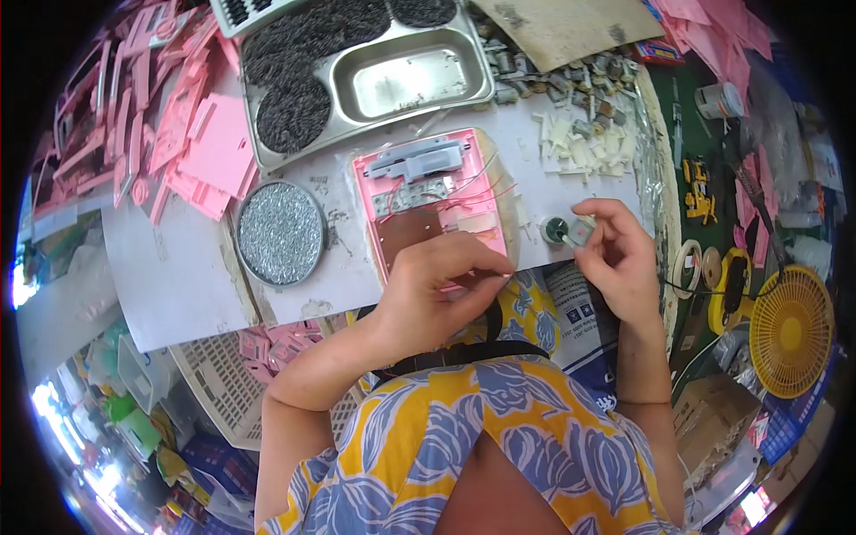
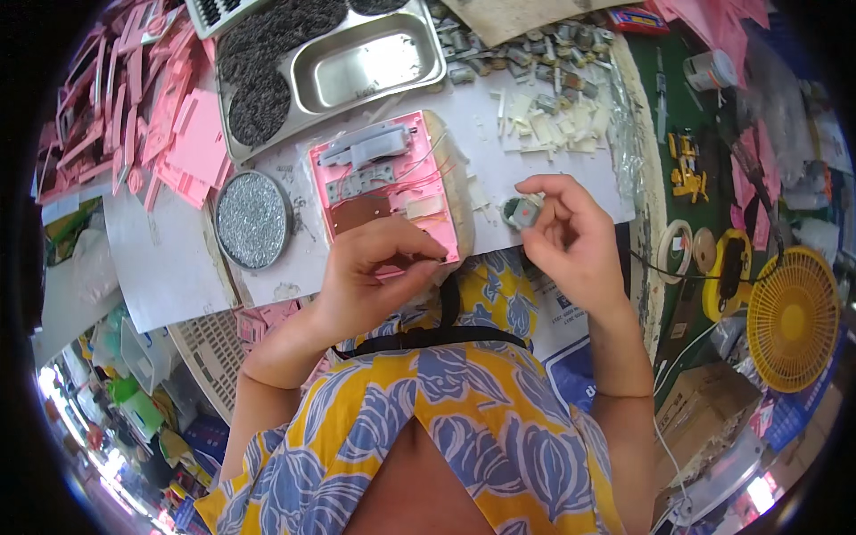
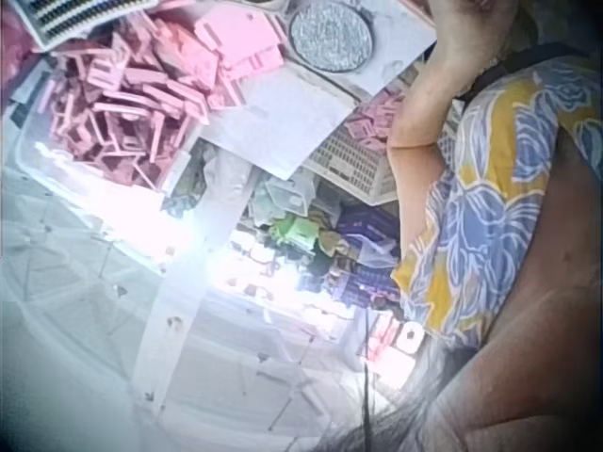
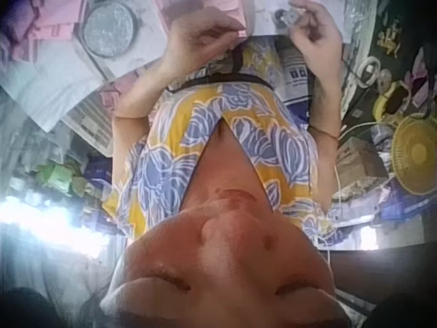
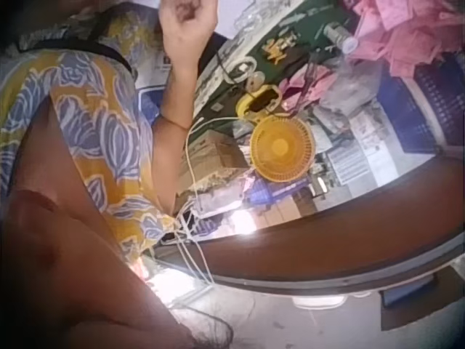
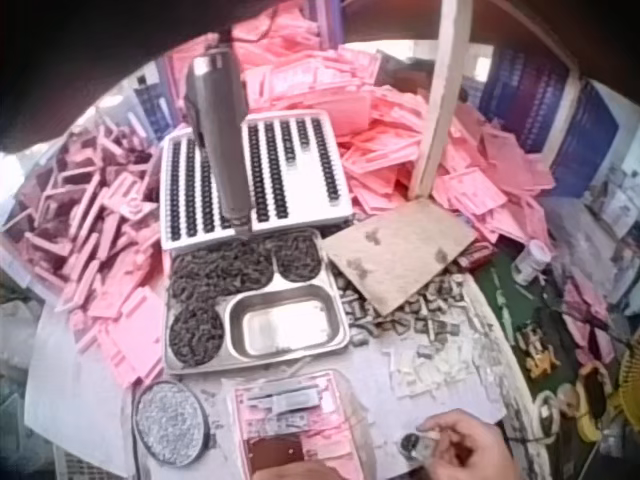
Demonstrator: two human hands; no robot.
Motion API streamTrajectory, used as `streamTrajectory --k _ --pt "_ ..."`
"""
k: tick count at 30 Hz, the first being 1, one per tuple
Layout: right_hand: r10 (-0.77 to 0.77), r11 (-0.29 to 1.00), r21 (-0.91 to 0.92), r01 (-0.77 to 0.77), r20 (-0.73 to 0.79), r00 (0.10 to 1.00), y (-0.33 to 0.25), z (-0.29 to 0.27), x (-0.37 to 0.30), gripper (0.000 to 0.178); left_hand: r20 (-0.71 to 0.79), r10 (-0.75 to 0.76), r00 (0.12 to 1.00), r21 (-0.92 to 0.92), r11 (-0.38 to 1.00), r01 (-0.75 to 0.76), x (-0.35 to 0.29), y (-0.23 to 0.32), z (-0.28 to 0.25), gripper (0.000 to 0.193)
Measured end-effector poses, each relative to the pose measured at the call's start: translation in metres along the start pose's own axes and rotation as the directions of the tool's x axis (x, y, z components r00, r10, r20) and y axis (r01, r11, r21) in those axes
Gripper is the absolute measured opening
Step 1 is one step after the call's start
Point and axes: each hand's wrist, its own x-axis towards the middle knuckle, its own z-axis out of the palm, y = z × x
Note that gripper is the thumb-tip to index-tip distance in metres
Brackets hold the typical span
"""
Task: Assembling a pink toy device by soldering wires, placing internal components, and using an electric screwdriver to secure the casing.
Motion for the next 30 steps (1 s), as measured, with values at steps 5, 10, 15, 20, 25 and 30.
streamTrajectory --k 5,10,15,20,25,30 --pt "-0.078 0.834 0.551 -0.030 0.172 0.982 -0.015 0.047 0.001 0.052 -0.086 -0.088 0.992 -0.155 0.985 0.074 -0.006 0.004 0.004 0.042" --pt "-0.035 0.757 0.642 -0.124 0.229 0.973 -0.026 0.057 0.011 0.050 -0.112 -0.092 0.989 -0.187 0.980 0.070 -0.007 0.000 0.005 0.045" --pt "-0.030 0.796 0.588 -0.140 0.270 0.962 -0.021 0.056 0.016 0.050 -0.064 -0.090 0.994 -0.166 0.983 0.078 -0.007 -0.003 0.003 0.049" --pt "-0.038 0.906 0.424 -0.018 0.122 0.992 -0.022 0.066 0.009 0.045 -0.095 -0.009 0.995 -0.170 0.985 -0.007 -0.006 -0.003 0.002 0.046" --pt "-0.511 0.810 -0.248 0.531 0.144 0.847 -0.032 0.055 0.021 0.036 -0.123 0.417 0.900 0.289 0.883 -0.370 -0.007 -0.019 -0.003 0.043" --pt "-0.715 0.626 -0.335 0.704 0.113 0.690 -0.037 0.060 0.025 0.040 -0.120 0.453 0.883 0.260 0.873 -0.412 -0.006 -0.014 -0.013 0.033"
